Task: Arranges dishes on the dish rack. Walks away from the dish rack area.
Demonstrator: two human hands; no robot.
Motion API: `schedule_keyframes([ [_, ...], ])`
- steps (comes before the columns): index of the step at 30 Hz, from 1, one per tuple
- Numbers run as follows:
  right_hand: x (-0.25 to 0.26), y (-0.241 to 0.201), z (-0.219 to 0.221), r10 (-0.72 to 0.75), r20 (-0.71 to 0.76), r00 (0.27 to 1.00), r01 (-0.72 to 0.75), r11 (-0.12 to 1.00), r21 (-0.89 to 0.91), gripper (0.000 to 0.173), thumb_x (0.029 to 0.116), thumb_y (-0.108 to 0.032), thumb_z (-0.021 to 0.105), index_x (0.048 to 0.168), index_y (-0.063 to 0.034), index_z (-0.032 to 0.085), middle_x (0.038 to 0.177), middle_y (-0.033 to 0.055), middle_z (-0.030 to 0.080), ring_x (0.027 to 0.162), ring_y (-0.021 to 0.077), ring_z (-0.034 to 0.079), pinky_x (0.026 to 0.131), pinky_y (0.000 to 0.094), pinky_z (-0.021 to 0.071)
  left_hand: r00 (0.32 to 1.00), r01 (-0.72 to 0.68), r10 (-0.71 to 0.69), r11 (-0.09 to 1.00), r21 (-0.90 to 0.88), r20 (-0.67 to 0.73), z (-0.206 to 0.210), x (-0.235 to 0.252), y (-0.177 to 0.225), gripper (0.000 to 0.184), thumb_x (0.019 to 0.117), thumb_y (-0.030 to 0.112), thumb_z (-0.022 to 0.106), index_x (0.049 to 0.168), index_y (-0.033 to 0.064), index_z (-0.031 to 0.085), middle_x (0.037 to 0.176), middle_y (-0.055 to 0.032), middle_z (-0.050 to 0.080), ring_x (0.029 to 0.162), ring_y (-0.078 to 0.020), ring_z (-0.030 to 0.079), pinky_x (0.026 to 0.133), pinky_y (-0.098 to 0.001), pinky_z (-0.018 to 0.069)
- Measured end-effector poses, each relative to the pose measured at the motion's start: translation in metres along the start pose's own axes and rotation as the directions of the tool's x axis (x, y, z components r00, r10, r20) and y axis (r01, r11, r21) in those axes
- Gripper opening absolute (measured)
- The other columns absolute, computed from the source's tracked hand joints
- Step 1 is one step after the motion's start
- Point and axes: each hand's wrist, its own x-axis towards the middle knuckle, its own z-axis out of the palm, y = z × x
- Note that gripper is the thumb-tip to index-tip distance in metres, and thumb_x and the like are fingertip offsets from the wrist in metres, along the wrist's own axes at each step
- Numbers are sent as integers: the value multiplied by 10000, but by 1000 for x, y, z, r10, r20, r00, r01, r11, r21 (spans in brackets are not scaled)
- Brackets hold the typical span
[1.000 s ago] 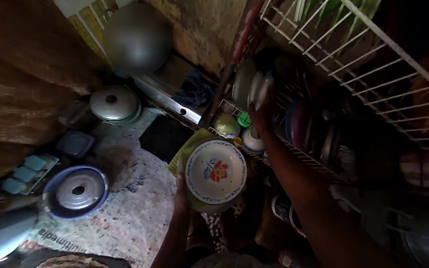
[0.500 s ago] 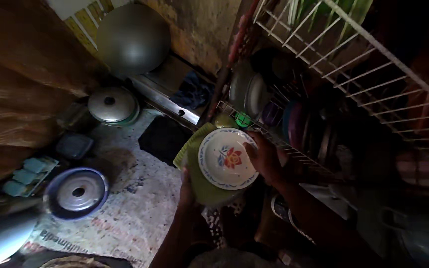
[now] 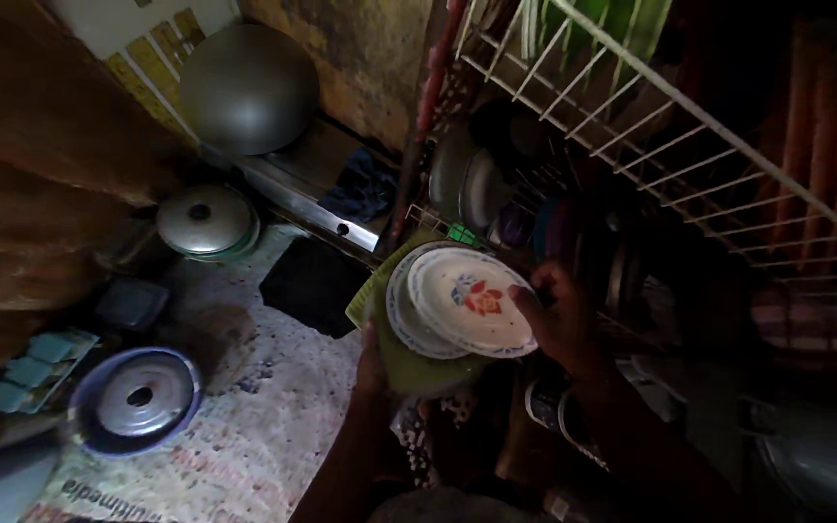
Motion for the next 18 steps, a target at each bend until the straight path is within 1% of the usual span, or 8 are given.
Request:
schedule_keyframes([
  [1, -2, -2, -7, -25, -77, 997, 28, 999, 36, 142, 902, -108, 662, 896, -71, 525, 864, -36, 652, 708, -50, 587, 630, 146, 517, 1000, -1, 1, 1000, -10, 2, -2, 1, -2, 524, 1120, 437, 241, 1410, 85, 498, 1157, -52, 722, 1034, -128, 712, 880, -354, 622],
  [5, 13, 10, -16, -106, -390, 914, 109, 994, -15, 168, 915, -49, 631, 914, -105, 473, 883, -85, 567, 718, -84, 544, 640, 117, 506, 999, 1, 1, 999, -53, 49, -13, 5, -8, 542, 1112, 463, 237, 1424, 98, 489, 1188, -67, 716, 1074, -151, 706, 904, -380, 619],
  [7, 34, 35, -7, -150, -446, 882, 108, 987, -118, 136, 942, -56, 607, 897, -31, 481, 1130, 67, 649, 914, 15, 628, 752, 198, 544, 1000, 11, -8, 997, -83, 27, -14, 4, -10, 541, 1115, 458, 242, 1402, 92, 518, 1168, -78, 723, 1056, -165, 713, 891, -390, 622],
  [9, 64, 70, 8, -187, -426, 885, 99, 971, -219, 172, 987, -63, 562, 870, 43, 493, 1354, 222, 592, 1104, 176, 645, 873, 305, 548, 1000, 12, -12, 997, -81, -7, -14, 0, -10, 516, 1121, 434, 239, 1398, 99, 519, 1156, -61, 727, 1041, -144, 717, 879, -363, 625],
  [11, 98, 103, 25, -231, -450, 863, 106, 952, -286, 194, 979, -44, 546, 823, 69, 524, 1373, 279, 585, 1146, 260, 646, 906, 338, 542, 999, 11, -14, 998, -58, -49, -14, -4, -9, 505, 1125, 420, 248, 1400, 95, 519, 1145, -60, 730, 1024, -136, 723, 862, -353, 630],
  [12, 112, 114, 34, -212, -453, 866, 78, 952, -296, 190, 985, -48, 544, 868, 101, 563, 1355, 294, 587, 1127, 292, 646, 914, 364, 540, 997, 18, -21, 999, -46, -72, -14, -6, -8, 505, 1124, 423, 254, 1397, 95, 524, 1143, -63, 731, 1017, -138, 724, 856, -355, 631],
  [15, 133, 126, 60, -34, -432, 901, -86, 963, -254, 332, 1005, -63, 529, 1245, 160, 582, 1306, 327, 594, 1181, 378, 613, 1020, 444, 498, 995, 26, -27, 1000, -12, -93, -18, -11, -10, 511, 1123, 427, 259, 1422, 94, 507, 1178, -66, 717, 1046, -140, 712, 879, -360, 620],
  [18, 139, 120, 80, 74, -388, 919, -174, 957, -231, 416, 997, -191, 630, 1269, 117, 569, 1419, 303, 520, 1308, 369, 537, 1105, 431, 450, 998, 20, -22, 999, -30, -52, -20, -12, -12, 511, 1122, 428, 256, 1421, 93, 499, 1169, -64, 723, 1043, -141, 716, 873, -356, 626],
])
